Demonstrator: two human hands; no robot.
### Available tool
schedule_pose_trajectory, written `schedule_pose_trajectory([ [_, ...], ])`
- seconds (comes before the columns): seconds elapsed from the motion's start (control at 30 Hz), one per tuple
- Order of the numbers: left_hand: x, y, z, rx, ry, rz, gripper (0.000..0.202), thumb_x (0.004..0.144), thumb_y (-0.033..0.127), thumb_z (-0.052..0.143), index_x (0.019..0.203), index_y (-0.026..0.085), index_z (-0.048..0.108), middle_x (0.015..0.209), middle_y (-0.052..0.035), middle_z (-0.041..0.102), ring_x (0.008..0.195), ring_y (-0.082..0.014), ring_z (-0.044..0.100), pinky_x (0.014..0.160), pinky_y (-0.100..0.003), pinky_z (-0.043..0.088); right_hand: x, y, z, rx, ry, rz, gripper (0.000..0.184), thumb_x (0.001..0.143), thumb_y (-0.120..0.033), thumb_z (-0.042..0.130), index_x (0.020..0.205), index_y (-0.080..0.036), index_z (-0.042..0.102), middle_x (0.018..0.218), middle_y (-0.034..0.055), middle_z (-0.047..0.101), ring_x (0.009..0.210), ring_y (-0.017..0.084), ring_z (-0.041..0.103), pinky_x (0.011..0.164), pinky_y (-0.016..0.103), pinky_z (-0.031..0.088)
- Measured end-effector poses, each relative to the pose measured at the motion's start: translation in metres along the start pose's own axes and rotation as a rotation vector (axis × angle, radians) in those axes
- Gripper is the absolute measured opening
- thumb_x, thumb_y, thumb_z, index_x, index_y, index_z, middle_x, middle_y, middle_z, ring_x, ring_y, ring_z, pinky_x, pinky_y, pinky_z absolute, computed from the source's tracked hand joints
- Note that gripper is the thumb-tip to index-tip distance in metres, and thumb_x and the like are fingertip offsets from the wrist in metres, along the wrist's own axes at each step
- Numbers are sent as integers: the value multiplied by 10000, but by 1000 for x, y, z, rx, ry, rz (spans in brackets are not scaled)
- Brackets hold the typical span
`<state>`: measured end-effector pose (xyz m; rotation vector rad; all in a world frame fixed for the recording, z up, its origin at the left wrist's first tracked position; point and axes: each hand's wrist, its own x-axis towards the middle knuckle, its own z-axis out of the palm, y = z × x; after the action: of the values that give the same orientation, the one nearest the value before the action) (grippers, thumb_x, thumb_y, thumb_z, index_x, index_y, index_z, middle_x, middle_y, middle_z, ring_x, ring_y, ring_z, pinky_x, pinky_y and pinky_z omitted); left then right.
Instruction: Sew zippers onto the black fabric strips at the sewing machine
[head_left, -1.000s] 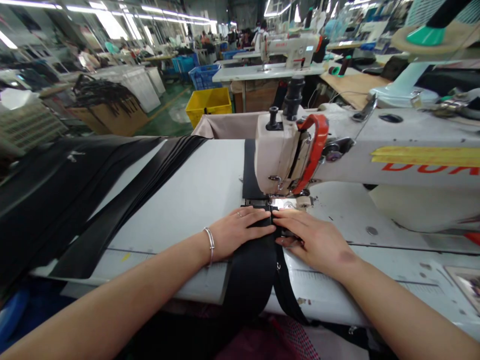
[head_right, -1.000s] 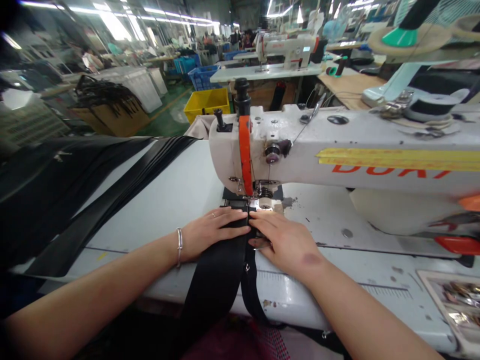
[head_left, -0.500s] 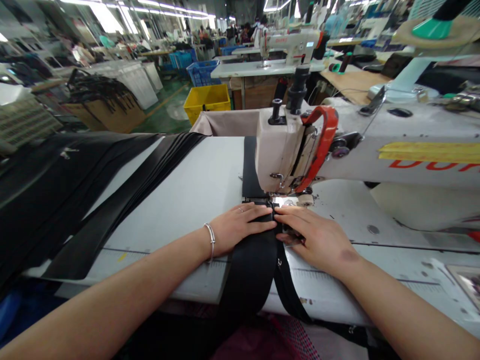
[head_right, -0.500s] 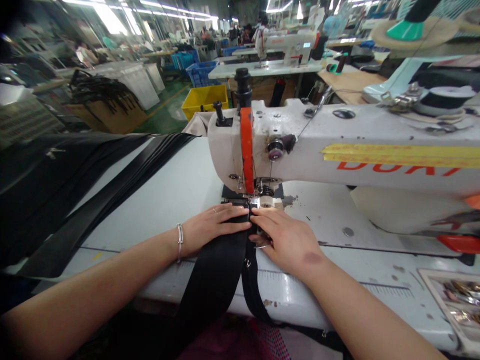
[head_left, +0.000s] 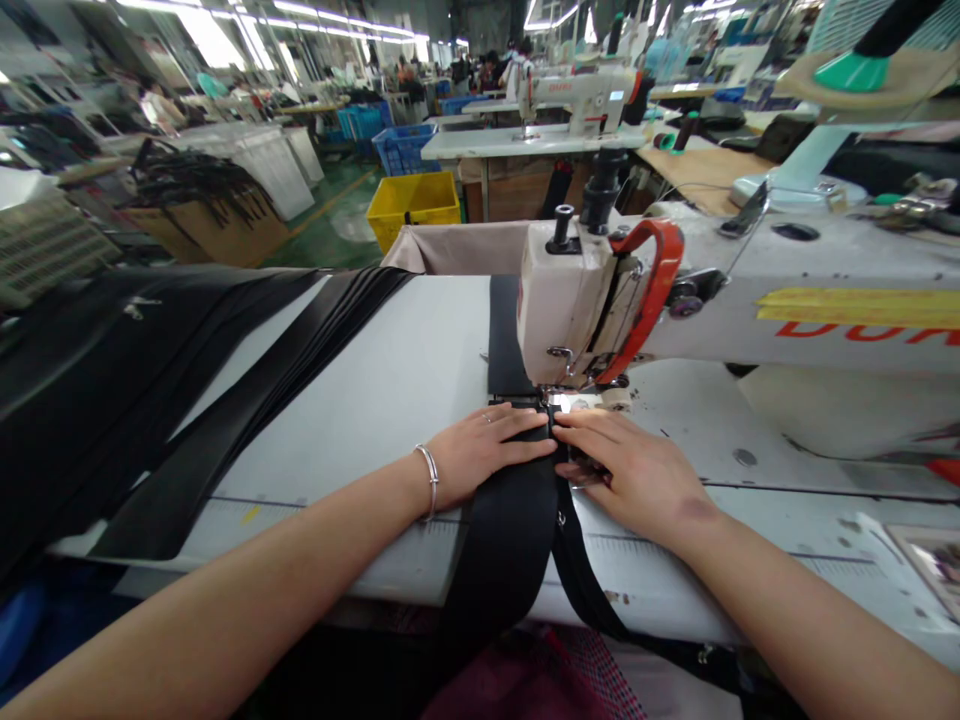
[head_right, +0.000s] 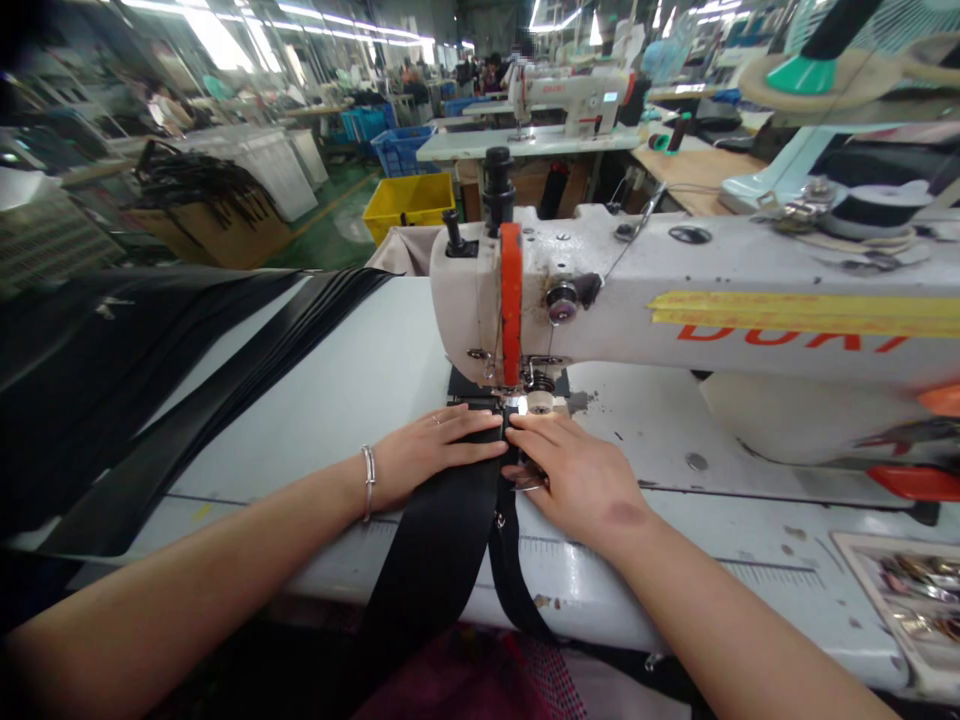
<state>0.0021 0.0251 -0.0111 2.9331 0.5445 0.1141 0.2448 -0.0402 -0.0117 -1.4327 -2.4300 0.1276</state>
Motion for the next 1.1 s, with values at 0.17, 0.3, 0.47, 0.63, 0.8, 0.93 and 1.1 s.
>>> schedule_pose_trajectory([
  [0.17, -8, 8, 2, -20, 9, 10, 519, 922, 147, 436, 1417, 267, 339, 1523, -59, 252, 1403, -197, 236, 1178, -419, 178, -6, -4, 0, 4, 6, -32, 362, 886, -306, 548, 1241, -238, 555, 1324, 28, 527, 1228, 214, 458, 977, 389, 462],
  [0.3, -7, 5, 5, -15, 7, 10, 572, 908, 182, 488, 1437, 282, 294, 1534, -50, 223, 1413, -200, 210, 1187, -425, 140, -5, -5, -1, -3, 18, -12, 342, 900, -322, 531, 1229, -237, 569, 1314, 31, 537, 1212, 218, 476, 951, 392, 484],
  [0.47, -2, -1, 5, 15, -4, -13, 544, 924, 132, 451, 1425, 292, 312, 1530, -34, 239, 1413, -173, 215, 1190, -401, 132, 1, -2, -1, -4, 22, 4, 344, 901, -339, 531, 1229, -243, 575, 1306, 33, 546, 1183, 234, 497, 929, 421, 499],
  [0.63, -1, -2, 5, -6, 8, -8, 565, 913, 126, 463, 1427, 299, 303, 1532, -27, 233, 1415, -173, 207, 1191, -403, 127, 2, -2, -2, -11, 7, 4, 355, 900, -323, 527, 1243, -237, 564, 1315, 31, 539, 1182, 246, 489, 935, 433, 490],
  [0.8, -1, -1, 5, -6, 18, -12, 549, 903, 141, 483, 1412, 283, 334, 1526, -35, 249, 1403, -180, 242, 1187, -408, 142, 2, -2, -3, -13, 0, -5, 355, 910, -321, 506, 1249, -230, 556, 1322, 34, 532, 1185, 251, 480, 929, 434, 491],
  [0.93, -1, -2, 6, -20, 26, -12, 564, 890, 137, 495, 1414, 276, 338, 1521, -42, 256, 1402, -187, 238, 1187, -416, 130, 3, -1, -3, -21, -5, -13, 340, 915, -306, 491, 1236, -215, 561, 1320, 41, 533, 1187, 254, 474, 925, 443, 493],
  [1.1, 2, -6, 6, -55, 33, -22, 610, 860, 145, 523, 1425, 273, 331, 1499, -58, 284, 1400, -201, 238, 1186, -421, 130, 5, 1, -1, -45, -14, -14, 353, 909, -305, 493, 1248, -228, 550, 1329, 36, 530, 1181, 264, 474, 911, 455, 496],
])
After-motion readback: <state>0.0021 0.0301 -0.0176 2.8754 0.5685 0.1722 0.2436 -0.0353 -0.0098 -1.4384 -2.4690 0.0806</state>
